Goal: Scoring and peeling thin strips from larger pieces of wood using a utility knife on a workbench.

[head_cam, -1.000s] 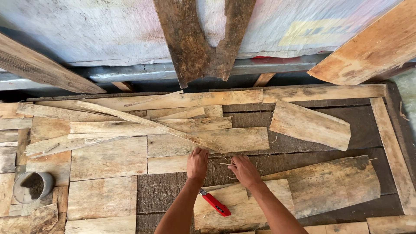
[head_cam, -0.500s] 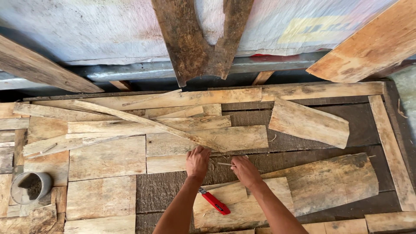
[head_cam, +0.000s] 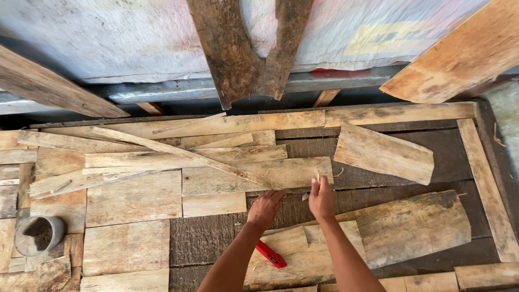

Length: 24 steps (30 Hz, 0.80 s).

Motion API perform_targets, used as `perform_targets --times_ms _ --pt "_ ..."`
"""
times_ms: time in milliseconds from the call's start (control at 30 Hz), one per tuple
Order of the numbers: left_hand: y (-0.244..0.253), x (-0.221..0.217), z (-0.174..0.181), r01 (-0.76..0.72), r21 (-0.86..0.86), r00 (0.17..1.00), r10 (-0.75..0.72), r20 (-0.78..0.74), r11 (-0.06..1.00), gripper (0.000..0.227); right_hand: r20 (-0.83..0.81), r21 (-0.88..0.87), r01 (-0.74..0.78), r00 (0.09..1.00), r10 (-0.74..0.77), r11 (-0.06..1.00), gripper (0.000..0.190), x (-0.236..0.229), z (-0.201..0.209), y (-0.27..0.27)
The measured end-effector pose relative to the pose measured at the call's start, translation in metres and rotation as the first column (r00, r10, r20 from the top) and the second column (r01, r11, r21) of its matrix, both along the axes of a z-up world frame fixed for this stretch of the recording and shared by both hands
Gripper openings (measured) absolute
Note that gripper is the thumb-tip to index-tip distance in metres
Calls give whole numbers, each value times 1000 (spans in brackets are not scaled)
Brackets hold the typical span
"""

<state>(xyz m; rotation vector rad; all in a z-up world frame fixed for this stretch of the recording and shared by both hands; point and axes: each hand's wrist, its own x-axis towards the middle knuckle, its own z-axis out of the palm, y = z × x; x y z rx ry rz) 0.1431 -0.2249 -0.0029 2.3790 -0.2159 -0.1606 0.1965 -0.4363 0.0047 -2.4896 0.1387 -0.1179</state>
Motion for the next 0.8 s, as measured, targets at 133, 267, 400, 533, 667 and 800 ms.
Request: perform_targets --times_ms 133,267,400,533,667,800 --pt "-15 5 -14 34 23 999 -34 11 999 34 -155 41 -7 988 14 999 33 4 26 -10" --pt "-31 9 -24 -2 129 1000 5 -21 992 29 -532 -65 -108 845 57 992 44 -4 55 3" --pt "-38 10 -28 -39 201 997 52 -60 979 16 -336 -71 -188 929 155 980 32 -11 33 -3" --pt "-41 11 -42 -55 222 997 67 -47 973 12 -235 -135 -241 950 205 961 22 -12 18 -17" --pt "-39 7 -25 13 252 1000 -7 -25 968 8 -294 22 -67 953 71 997 15 -7 24 -23" --pt "-40 5 19 -122 -131 980 99 -175 984 7 -290 -86 118 947 -138 989 15 11 15 -46"
